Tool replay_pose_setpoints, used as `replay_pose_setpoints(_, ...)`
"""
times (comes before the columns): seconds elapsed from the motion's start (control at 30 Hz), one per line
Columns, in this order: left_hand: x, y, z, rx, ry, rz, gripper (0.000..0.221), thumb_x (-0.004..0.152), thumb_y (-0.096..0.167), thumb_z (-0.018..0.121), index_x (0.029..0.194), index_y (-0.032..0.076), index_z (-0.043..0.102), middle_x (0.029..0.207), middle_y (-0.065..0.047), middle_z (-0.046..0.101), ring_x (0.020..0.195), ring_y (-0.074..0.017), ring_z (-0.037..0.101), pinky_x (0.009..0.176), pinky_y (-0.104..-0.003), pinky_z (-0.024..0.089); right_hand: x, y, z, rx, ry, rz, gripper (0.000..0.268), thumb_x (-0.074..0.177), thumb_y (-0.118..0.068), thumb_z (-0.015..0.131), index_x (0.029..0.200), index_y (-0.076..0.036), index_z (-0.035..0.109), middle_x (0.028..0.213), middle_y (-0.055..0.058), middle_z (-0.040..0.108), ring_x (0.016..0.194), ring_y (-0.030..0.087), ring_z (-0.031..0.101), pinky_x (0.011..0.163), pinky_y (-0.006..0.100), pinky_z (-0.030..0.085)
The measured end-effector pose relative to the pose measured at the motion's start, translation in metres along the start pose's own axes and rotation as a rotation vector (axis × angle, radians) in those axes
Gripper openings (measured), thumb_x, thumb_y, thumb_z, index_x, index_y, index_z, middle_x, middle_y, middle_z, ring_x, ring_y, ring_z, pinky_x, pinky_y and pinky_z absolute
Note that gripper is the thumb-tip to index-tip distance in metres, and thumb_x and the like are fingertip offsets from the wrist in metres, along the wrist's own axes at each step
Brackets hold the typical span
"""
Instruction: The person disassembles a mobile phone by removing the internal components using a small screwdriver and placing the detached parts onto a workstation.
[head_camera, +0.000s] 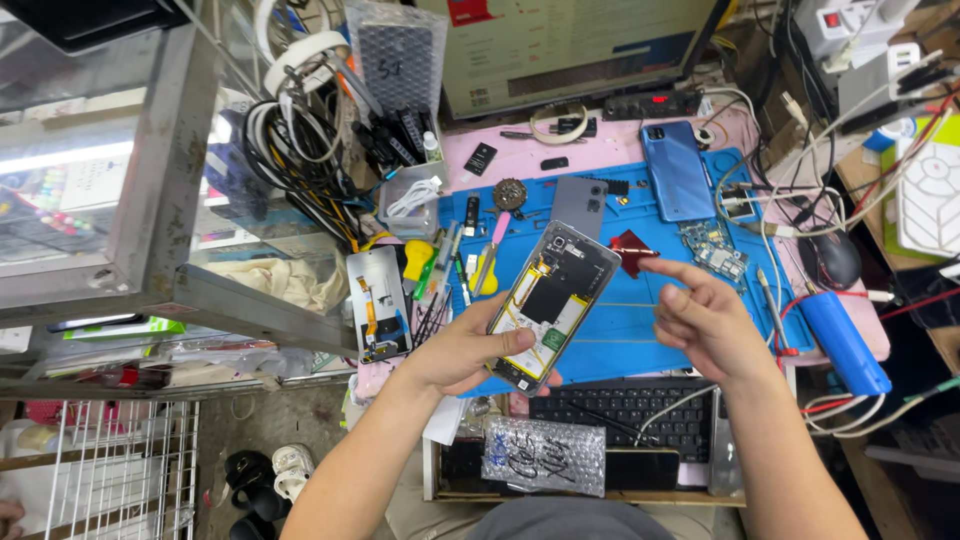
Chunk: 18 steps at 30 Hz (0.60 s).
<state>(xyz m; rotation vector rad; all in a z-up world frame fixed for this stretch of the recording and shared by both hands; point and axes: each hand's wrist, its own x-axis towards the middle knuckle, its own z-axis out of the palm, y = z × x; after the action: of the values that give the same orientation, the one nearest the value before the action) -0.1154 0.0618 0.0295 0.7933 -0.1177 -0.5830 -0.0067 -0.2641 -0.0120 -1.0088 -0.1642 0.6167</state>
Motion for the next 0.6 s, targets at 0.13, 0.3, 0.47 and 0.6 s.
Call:
replay_pose_setpoints(0.13, 0.004, 0.006, 0.004, 0.263, 0.221, 0.052, 0.052, 0.101, 0.010, 0.061, 0.149, 0.002, 0.042, 0.120, -0.022, 0.069, 0.095, -0.0363, 0.074, 0.078, -0.046, 0.063, -0.010, -0.003, 0.004, 0.350, 0.030, 0.083, 0.040, 0.102, -0.019, 0.065, 0.135, 0.004, 0.057, 0.084, 0.006, 0.055, 0.079, 0.018, 0.052, 0.070, 0.035, 0.043)
replay_pose_setpoints(0.3, 0.010, -0.007, 0.024, 1.288, 0.456, 0.184, 0.053, 0.098, 0.005, 0.061, 0.149, 0.014, 0.049, 0.109, -0.023, 0.074, 0.094, -0.0414, 0.076, 0.082, -0.046, 0.060, -0.035, -0.030, 0.039, 0.523, 0.075, 0.028, 0.044, 0.089, -0.013, 0.061, 0.130, 0.004, 0.057, 0.121, 0.030, 0.063, 0.117, 0.043, 0.057, 0.108, 0.063, 0.040)
replay_pose_setpoints(0.47, 0.030, -0.021, 0.036, 1.969, 0.476, 0.537, 0.079, 0.081, -0.006, 0.057, 0.155, 0.020, 0.046, 0.138, -0.029, 0.057, 0.116, -0.0508, 0.061, 0.098, -0.052, 0.052, -0.059, -0.059, 0.087, 0.389, -0.023, -0.134, 0.048, 0.091, -0.007, 0.061, 0.138, 0.003, 0.054, 0.136, 0.044, 0.054, 0.135, 0.056, 0.049, 0.119, 0.067, 0.031)
replay_pose_setpoints(0.6, 0.029, -0.013, 0.034, 2.084, 0.461, 0.686, 0.072, 0.090, -0.001, 0.059, 0.157, 0.020, 0.043, 0.140, -0.032, 0.050, 0.122, -0.0471, 0.054, 0.107, -0.054, 0.047, -0.071, -0.071, 0.098, 0.294, 0.006, -0.151, 0.051, 0.089, -0.003, 0.058, 0.140, 0.004, 0.052, 0.137, 0.051, 0.048, 0.135, 0.065, 0.045, 0.118, 0.073, 0.029)
